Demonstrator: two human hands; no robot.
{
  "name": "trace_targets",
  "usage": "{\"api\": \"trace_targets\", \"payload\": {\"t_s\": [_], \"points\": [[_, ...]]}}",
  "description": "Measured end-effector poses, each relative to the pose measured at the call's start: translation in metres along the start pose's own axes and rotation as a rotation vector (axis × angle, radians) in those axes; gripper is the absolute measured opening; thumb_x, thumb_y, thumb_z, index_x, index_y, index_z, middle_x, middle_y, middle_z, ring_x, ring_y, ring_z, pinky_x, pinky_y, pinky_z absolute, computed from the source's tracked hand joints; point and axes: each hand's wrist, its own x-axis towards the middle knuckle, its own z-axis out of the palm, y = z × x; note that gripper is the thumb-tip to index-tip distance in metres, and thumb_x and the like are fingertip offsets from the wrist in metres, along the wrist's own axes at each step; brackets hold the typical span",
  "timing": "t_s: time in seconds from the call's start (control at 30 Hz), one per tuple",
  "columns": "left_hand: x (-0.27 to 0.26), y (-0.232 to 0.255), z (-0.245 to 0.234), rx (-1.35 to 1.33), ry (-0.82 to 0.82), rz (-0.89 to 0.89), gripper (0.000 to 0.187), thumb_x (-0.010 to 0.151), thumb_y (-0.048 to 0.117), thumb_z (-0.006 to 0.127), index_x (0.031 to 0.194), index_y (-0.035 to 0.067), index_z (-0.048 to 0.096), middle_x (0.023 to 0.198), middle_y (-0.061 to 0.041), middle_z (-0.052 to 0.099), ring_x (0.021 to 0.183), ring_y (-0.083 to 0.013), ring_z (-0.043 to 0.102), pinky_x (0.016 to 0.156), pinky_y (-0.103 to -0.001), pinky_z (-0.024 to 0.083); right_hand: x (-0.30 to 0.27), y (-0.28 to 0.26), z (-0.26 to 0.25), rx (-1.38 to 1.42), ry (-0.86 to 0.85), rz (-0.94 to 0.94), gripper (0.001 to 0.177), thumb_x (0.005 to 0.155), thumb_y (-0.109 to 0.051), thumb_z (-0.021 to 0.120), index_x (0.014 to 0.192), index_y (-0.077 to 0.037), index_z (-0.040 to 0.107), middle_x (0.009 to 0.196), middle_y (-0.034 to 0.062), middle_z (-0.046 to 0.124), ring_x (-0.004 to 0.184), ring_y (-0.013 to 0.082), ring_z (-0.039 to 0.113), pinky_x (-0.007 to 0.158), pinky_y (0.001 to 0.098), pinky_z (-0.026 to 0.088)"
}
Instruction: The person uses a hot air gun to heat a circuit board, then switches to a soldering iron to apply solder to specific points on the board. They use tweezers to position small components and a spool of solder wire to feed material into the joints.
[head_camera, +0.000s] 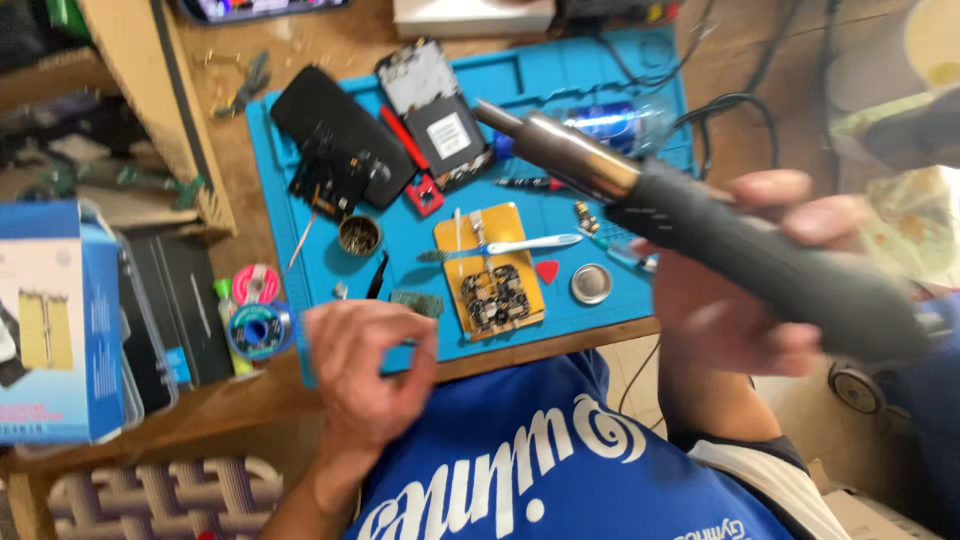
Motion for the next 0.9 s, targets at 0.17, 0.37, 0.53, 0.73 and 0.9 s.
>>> {"api": "trace_targets", "payload": {"t_s": [0.17,0.37,0.53,0.73,0.9], "points": [[0.040,0.040,0.018,-0.484,-0.265,0.025,0.033,0.095,0.036,0.053,0.118,0.013,0.058,0.107,-0.006,0.067,0.096,-0.0199,0.063,0.083,-0.035,0.040,0.006,-0.015,0.032,-0.067,-0.055,0.076,0.041,0.088,-0.037,0.070,0.111,-0.016,0.044,0.113,0.0131,0.045,0.105,0.0224,0.056,0.076,0.0430,0.065],[0.048,0.055,0.052,-0.910,-0.325,-0.373,0.053,0.089,0.046,0.058,0.122,0.005,0.059,0.096,-0.003,0.066,0.086,-0.0142,0.061,0.081,-0.029,0.050,0.012,-0.007,0.034,-0.292,-0.160,-0.157,0.032,0.090,-0.038,0.064,0.112,-0.020,0.049,0.107,0.0054,0.054,0.099,0.0234,0.059,0.091,0.0314,0.050],[0.048,0.057,0.074,-1.382,-0.294,-0.543,0.065,0.083,0.038,0.072,0.128,-0.005,0.057,0.121,-0.014,0.065,0.110,-0.0199,0.061,0.093,-0.029,0.048,-0.006,-0.002,0.028,-0.554,-0.109,-0.185,0.036,0.093,-0.049,0.060,0.114,-0.020,0.052,0.110,0.0052,0.057,0.108,0.0239,0.057,0.097,0.0340,0.050],[0.048,0.058,0.073,-1.570,-0.264,-0.615,0.059,0.082,0.032,0.079,0.125,-0.001,0.056,0.113,-0.018,0.068,0.098,-0.0238,0.066,0.080,-0.032,0.054,0.005,-0.046,-0.011,-0.671,-0.507,0.555,0.025,0.088,-0.039,0.058,0.091,-0.014,0.055,0.082,0.0029,0.056,0.072,0.0176,0.052,0.066,0.0309,0.043],[0.047,0.052,0.078,-1.611,-0.143,-0.590,0.058,0.083,0.028,0.080,0.126,0.000,0.054,0.111,-0.015,0.069,0.111,-0.0294,0.064,0.101,-0.044,0.049,0.040,-0.113,-0.027,-0.633,-0.965,0.755,0.026,0.090,-0.041,0.062,0.086,-0.015,0.061,0.076,-0.0029,0.066,0.064,0.0167,0.064,0.058,0.0297,0.050]]}}
